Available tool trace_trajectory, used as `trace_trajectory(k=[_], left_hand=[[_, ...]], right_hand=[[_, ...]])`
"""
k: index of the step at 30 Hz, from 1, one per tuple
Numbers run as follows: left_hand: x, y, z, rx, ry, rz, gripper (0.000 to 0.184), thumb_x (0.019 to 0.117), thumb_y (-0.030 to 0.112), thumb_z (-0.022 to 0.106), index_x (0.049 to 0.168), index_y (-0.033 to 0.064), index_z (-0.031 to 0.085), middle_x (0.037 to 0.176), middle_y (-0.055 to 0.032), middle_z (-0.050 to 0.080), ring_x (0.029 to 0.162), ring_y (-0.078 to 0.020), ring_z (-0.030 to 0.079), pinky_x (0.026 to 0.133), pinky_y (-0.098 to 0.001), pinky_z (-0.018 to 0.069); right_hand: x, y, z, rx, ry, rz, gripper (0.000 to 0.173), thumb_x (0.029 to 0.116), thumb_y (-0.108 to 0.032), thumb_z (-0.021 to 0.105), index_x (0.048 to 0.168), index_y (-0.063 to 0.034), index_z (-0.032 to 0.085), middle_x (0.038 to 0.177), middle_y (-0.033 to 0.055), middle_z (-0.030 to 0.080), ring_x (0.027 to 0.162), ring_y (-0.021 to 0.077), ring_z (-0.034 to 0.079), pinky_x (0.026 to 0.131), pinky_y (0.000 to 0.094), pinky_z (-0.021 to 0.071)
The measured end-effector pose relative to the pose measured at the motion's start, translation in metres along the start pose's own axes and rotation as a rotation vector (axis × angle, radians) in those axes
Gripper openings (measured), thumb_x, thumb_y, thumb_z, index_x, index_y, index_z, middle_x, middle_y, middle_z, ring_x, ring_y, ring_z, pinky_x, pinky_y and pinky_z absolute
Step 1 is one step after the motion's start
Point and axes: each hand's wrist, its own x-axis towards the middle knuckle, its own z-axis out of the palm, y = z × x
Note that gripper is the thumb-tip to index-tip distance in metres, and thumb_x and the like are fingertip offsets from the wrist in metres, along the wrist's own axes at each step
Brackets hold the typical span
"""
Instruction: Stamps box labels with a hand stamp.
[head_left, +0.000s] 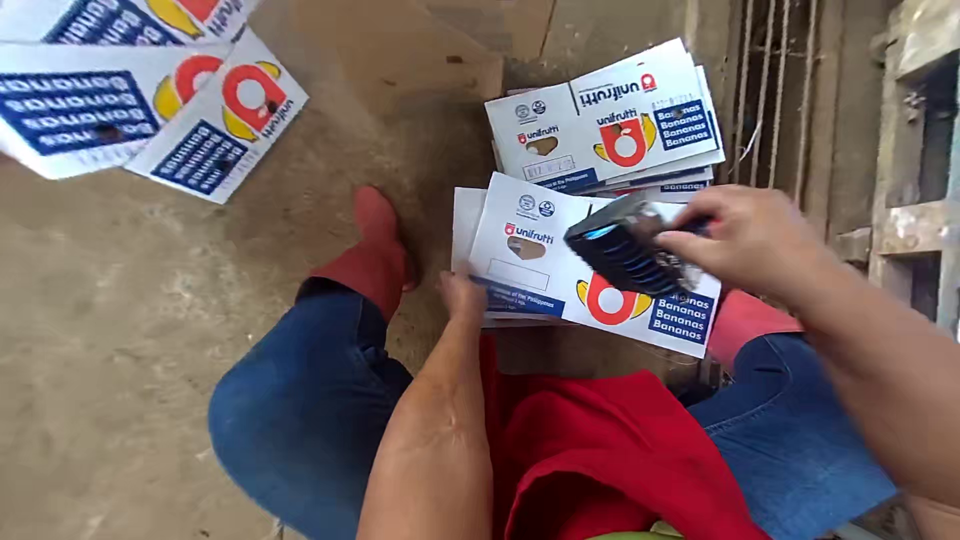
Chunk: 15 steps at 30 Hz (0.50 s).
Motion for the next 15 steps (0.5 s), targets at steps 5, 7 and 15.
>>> trace_trajectory(k=[5, 7, 15], left_hand=[[0.003, -0.012, -0.006, -0.155, -0.024, 0.020, 0.047, 0.0963, -0.005, 0.054, 0.142, 0.0049, 0.060, 0.143, -0.0272, 0.056, 0.135, -0.0414, 0.053, 0.112, -0.0566, 0.0423], [0.003, -0.011, -0.010, -0.207, -0.048, -0.003, 0.047, 0.0958, -0.007, 0.052, 0.142, 0.0032, 0.059, 0.138, -0.0269, 0.060, 0.131, -0.0406, 0.056, 0.109, -0.0573, 0.0444], [0.005, -0.005, -0.010, -0.255, -0.046, -0.081, 0.046, 0.0961, -0.007, 0.053, 0.140, 0.0049, 0.062, 0.140, -0.0250, 0.060, 0.132, -0.0381, 0.057, 0.109, -0.0542, 0.0451]], right_hand=[[0.048, -0.052, 0.063, -0.099, -0.152, -0.181, 0.025, 0.0980, -0.020, 0.069, 0.100, 0.0047, 0.070, 0.097, 0.0249, 0.068, 0.094, 0.0442, 0.068, 0.077, 0.0634, 0.0522], [0.060, -0.065, 0.079, -0.150, -0.216, -0.205, 0.026, 0.0991, -0.021, 0.068, 0.100, 0.0046, 0.069, 0.096, 0.0241, 0.067, 0.092, 0.0433, 0.068, 0.075, 0.0614, 0.0522], [0.075, -0.085, 0.105, -0.272, -0.294, -0.216, 0.024, 0.1004, -0.020, 0.066, 0.100, 0.0041, 0.068, 0.096, 0.0236, 0.066, 0.089, 0.0420, 0.069, 0.072, 0.0580, 0.0525]])
